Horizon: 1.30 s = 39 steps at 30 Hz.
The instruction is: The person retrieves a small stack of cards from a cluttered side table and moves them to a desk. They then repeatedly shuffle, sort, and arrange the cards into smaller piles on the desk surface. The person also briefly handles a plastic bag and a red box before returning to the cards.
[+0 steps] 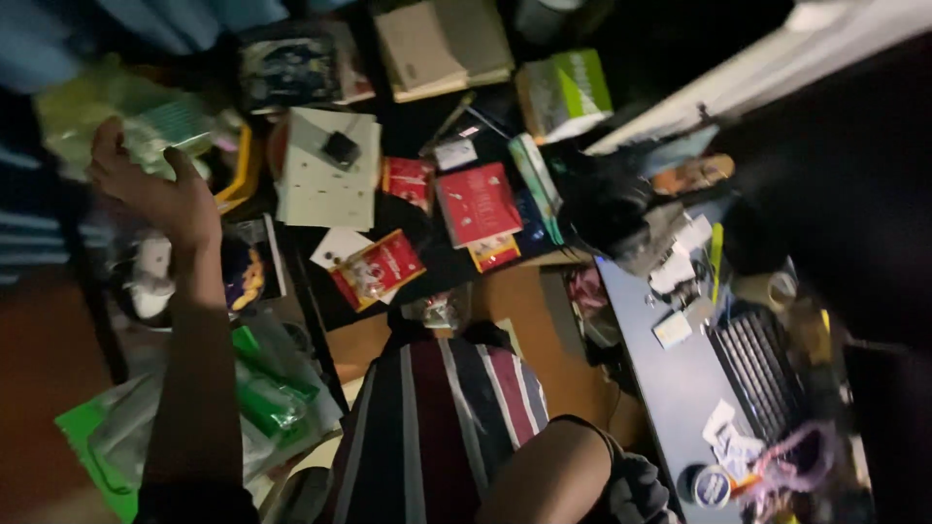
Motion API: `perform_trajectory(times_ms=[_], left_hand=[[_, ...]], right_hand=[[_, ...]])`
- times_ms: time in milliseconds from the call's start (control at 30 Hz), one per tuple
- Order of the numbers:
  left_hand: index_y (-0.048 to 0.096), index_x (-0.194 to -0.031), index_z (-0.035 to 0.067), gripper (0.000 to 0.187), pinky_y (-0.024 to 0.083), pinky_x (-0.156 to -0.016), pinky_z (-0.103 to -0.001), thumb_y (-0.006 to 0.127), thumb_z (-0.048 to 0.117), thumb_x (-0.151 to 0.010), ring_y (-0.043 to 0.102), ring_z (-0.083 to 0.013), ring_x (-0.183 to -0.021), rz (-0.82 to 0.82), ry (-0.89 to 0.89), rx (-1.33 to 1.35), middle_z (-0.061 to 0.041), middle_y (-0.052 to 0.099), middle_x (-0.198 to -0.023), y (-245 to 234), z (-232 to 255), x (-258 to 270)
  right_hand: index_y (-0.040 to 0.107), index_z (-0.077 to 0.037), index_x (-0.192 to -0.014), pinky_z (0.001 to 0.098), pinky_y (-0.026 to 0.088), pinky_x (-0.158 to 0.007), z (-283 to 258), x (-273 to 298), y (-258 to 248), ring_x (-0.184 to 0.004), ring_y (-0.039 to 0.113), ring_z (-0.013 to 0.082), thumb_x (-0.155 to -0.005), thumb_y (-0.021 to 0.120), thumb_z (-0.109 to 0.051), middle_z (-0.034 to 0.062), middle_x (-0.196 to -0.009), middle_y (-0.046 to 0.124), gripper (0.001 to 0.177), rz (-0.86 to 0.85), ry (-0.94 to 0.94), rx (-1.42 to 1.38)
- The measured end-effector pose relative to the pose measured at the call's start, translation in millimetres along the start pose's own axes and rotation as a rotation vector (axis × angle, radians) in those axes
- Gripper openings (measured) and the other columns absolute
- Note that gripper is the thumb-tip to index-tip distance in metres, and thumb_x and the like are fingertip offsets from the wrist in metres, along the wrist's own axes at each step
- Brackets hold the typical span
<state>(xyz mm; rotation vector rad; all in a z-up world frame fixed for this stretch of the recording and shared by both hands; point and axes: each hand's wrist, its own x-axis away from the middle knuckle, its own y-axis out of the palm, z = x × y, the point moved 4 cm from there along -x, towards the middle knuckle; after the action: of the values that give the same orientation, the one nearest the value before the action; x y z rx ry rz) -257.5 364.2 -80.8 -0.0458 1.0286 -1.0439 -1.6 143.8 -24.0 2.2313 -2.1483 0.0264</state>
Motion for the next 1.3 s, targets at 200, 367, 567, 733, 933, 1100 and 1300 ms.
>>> perform_trajectory(times_ms=[200,367,567,733,933,1100,1300], left_hand=[[0.051,-0.131,0.001,0.056,0.049,-0.082,-0.041,0.052,-0.020,-0.079,0.058,-0.0361,-0.105,-0.163,-0.063,0.333,-0.020,0.052,-0.125,15,114,52],[0.047,-0.129,0.014,0.032,0.045,-0.088,-0.050,0.052,-0.003,-0.103,0.053,-0.0384,-0.105,-0.344,-0.252,0.314,-0.014,0.050,-0.121,25,175,127],[0.056,-0.119,0.011,0.028,0.046,-0.094,-0.035,0.049,-0.003,-0.096,0.057,-0.0231,-0.104,-0.584,-0.280,0.537,-0.008,0.056,-0.113,45,227,227],[0.062,-0.119,0.006,0.019,0.054,-0.091,-0.041,0.058,0.007,-0.100,0.067,-0.0302,-0.105,-0.919,-0.242,0.695,-0.016,0.068,-0.113,56,300,303],[0.066,-0.131,0.011,0.034,0.043,-0.110,-0.049,0.058,0.025,-0.100,0.056,-0.0355,-0.130,-1.284,-0.090,0.718,-0.013,0.063,-0.137,73,391,365],[0.065,-0.132,0.014,0.032,0.039,-0.109,-0.055,0.059,0.023,-0.102,0.055,-0.0390,-0.130,-1.428,-0.059,0.756,-0.012,0.064,-0.136,104,423,439],[0.062,-0.134,0.013,0.035,0.040,-0.106,-0.064,0.060,0.018,-0.099,0.051,-0.0508,-0.130,-1.648,-0.069,0.667,-0.018,0.064,-0.136,136,430,490]], right_hand=[[0.069,-0.005,-0.120,0.0505,0.050,-0.100,-34,66,-40,-0.111,0.065,0.0367,-0.099,0.053,-0.026,0.0192,-0.120,0.066,0.034,0.115,-0.040,0.013],[0.071,-0.006,-0.117,0.0489,0.052,-0.098,-64,143,-74,-0.107,0.067,0.0339,-0.098,0.051,-0.024,0.0164,-0.116,0.068,0.033,0.187,-0.087,0.025],[0.073,-0.009,-0.113,0.0471,0.054,-0.095,-86,242,-110,-0.103,0.070,0.0306,-0.097,0.049,-0.023,0.0130,-0.112,0.070,0.032,0.266,-0.156,0.030],[0.074,-0.010,-0.111,0.0455,0.056,-0.092,-96,324,-138,-0.100,0.072,0.0278,-0.096,0.047,-0.021,0.0102,-0.109,0.071,0.032,0.313,-0.219,0.050],[0.067,-0.010,-0.131,0.0496,0.052,-0.100,6,410,-234,-0.119,0.065,0.0388,-0.095,0.061,-0.014,0.0145,-0.129,0.067,0.036,0.801,-0.024,0.462],[0.062,-0.009,-0.137,0.0518,0.053,-0.099,113,496,-273,-0.120,0.063,0.0417,-0.103,0.060,-0.024,0.0185,-0.130,0.065,0.037,1.034,0.198,0.420],[0.058,-0.004,-0.140,0.0602,0.049,-0.103,170,552,-266,-0.126,0.056,0.0486,-0.101,0.065,-0.026,0.0284,-0.135,0.061,0.046,1.198,0.449,0.274]])
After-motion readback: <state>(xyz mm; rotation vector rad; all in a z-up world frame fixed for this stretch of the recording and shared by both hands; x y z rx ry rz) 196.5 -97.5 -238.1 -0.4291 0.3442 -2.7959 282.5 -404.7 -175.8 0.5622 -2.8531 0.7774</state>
